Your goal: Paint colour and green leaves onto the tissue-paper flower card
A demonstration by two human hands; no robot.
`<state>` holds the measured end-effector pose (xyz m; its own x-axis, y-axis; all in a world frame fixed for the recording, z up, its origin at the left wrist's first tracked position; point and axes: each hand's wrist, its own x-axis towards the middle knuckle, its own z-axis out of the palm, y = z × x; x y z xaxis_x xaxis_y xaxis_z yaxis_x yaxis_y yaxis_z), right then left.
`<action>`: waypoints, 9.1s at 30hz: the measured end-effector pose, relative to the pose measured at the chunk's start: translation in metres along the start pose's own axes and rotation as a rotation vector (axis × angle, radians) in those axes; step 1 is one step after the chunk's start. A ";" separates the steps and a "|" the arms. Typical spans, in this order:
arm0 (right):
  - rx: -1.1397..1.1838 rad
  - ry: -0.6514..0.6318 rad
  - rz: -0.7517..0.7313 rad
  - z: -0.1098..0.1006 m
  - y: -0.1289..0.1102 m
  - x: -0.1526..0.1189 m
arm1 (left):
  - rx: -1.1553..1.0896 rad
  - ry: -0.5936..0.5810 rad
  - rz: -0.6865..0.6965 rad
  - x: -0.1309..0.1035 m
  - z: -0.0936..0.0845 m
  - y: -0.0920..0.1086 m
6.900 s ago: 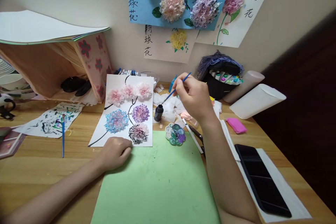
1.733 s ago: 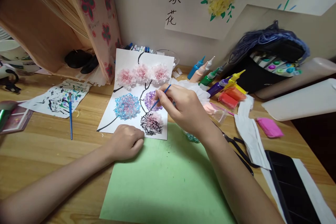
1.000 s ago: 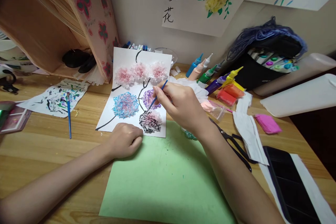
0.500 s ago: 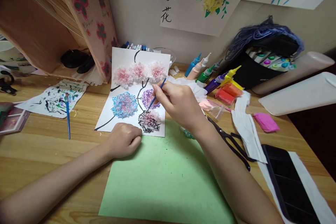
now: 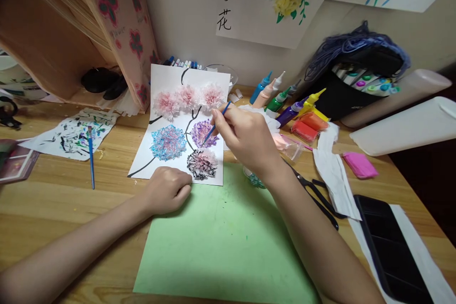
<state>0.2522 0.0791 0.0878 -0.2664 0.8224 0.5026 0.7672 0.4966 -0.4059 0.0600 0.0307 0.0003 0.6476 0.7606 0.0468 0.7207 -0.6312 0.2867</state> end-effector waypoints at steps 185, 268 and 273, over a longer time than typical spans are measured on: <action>0.501 0.431 -0.013 0.047 0.020 -0.046 | -0.079 -0.079 0.060 -0.021 0.006 0.020; 0.462 0.405 0.055 0.038 0.025 -0.047 | -0.053 -0.025 0.081 -0.022 0.002 0.021; 0.475 0.461 0.065 0.034 0.025 -0.045 | -0.054 -0.035 0.081 -0.022 0.002 0.021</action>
<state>0.2636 0.0638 0.0288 0.1297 0.7044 0.6978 0.4049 0.6048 -0.6858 0.0612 0.0006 0.0035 0.7122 0.7009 0.0389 0.6518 -0.6808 0.3341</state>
